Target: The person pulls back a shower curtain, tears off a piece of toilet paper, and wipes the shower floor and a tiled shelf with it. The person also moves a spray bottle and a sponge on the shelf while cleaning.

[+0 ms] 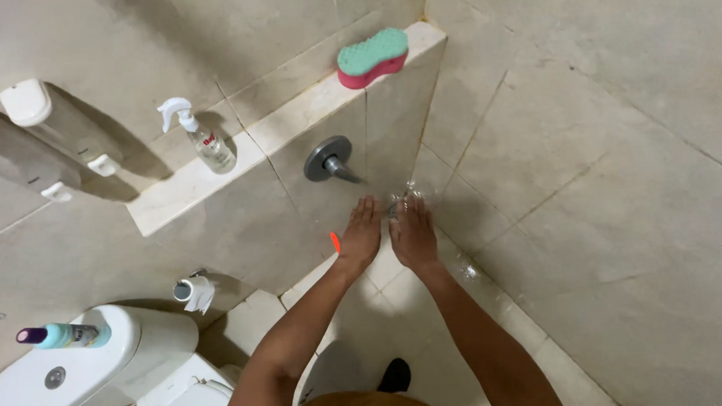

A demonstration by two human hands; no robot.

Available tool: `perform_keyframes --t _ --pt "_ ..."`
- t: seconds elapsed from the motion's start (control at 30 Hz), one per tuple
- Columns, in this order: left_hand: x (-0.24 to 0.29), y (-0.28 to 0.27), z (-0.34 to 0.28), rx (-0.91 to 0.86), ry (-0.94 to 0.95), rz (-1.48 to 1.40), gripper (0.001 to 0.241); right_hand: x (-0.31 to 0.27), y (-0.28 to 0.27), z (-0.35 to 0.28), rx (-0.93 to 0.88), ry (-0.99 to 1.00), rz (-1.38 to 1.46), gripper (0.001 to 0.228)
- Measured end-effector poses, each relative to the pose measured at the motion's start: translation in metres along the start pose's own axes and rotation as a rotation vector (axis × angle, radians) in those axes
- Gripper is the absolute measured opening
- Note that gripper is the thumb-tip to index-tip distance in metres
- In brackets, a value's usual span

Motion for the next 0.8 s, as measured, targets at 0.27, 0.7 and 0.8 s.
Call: perform_keyframes --t 0.27,0.7,0.8 --pt "-0.057 -0.066 0.048 0.154 0.0 0.078 0.062 -0.046 0.0 0.101 0.039 -0.202 0.201 0.054" --pt "-0.14 -0.151 0.134 0.377 -0.035 -0.07 0.068 -0.115 0.022 0.244 -0.033 -0.508 0.443 0.04" --pt "-0.149 -0.171 0.14 0.417 -0.004 -0.122 0.071 -0.128 0.011 0.27 -0.05 -0.508 0.785 0.04"
Point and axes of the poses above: each hand's wrist, its own z-axis towards the middle knuckle, its own y-axis out of the palm, x = y × z, the point moved 9 cm from there along z, towards the middle knuckle, and after that the axes turned 6 degrees about -y, right-handed, at the moved point
